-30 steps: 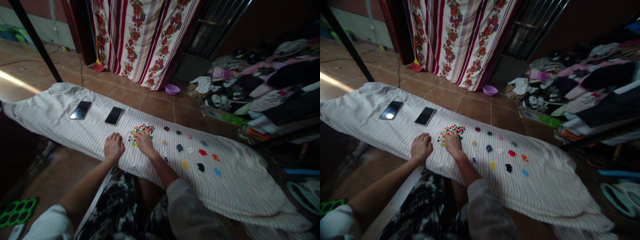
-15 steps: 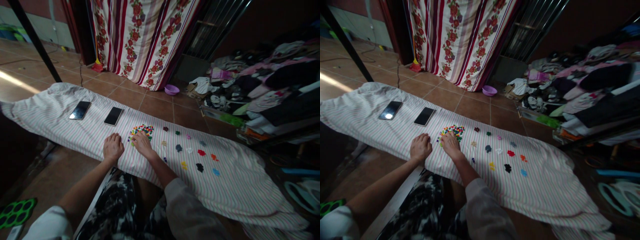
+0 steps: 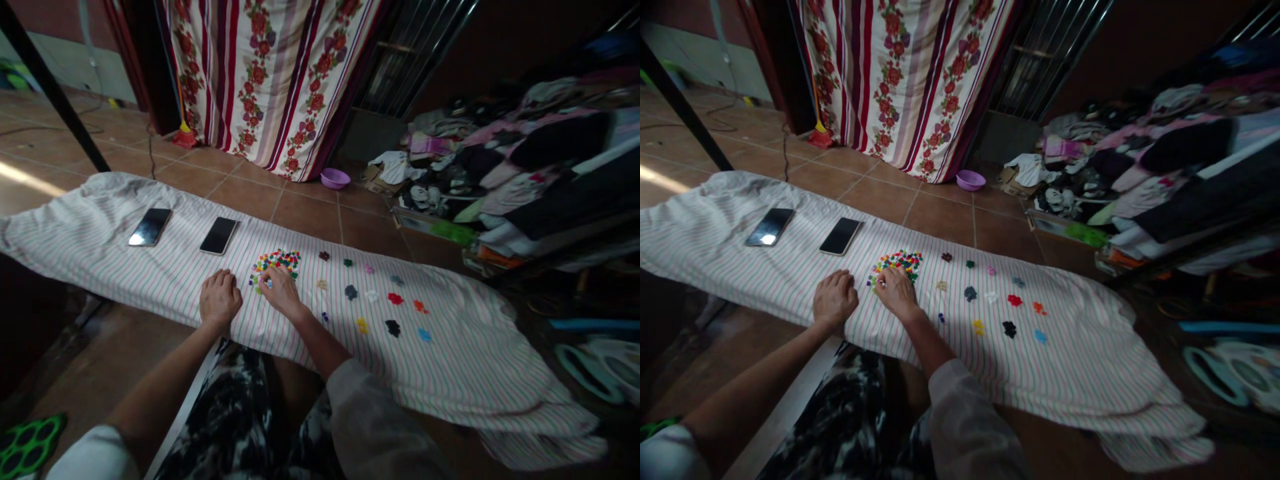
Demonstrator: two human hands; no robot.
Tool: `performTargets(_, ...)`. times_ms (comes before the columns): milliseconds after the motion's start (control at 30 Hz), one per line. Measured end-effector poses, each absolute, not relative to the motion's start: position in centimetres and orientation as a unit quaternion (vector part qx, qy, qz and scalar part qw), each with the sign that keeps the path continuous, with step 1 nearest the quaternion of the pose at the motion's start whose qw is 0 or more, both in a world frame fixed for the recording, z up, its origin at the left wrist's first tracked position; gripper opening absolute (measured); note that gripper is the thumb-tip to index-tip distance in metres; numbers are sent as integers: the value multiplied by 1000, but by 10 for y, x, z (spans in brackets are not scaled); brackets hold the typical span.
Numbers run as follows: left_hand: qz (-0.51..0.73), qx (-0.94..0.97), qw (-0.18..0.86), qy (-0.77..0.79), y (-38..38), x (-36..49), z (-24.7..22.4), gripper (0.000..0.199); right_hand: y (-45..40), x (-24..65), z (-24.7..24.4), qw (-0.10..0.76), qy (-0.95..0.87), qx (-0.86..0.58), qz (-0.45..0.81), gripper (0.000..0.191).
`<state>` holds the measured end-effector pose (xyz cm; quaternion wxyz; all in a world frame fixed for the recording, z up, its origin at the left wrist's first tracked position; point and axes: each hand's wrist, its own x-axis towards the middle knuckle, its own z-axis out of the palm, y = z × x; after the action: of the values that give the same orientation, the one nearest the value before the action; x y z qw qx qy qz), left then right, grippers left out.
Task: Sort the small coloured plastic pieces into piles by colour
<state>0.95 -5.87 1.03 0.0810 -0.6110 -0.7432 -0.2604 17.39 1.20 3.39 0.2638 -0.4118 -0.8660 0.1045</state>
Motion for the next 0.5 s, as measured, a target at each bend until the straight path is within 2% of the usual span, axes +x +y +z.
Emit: performTargets(500,-238,-618,72,-746,-64,11,18,30,-3,216,52,244,-817,-499,154,8)
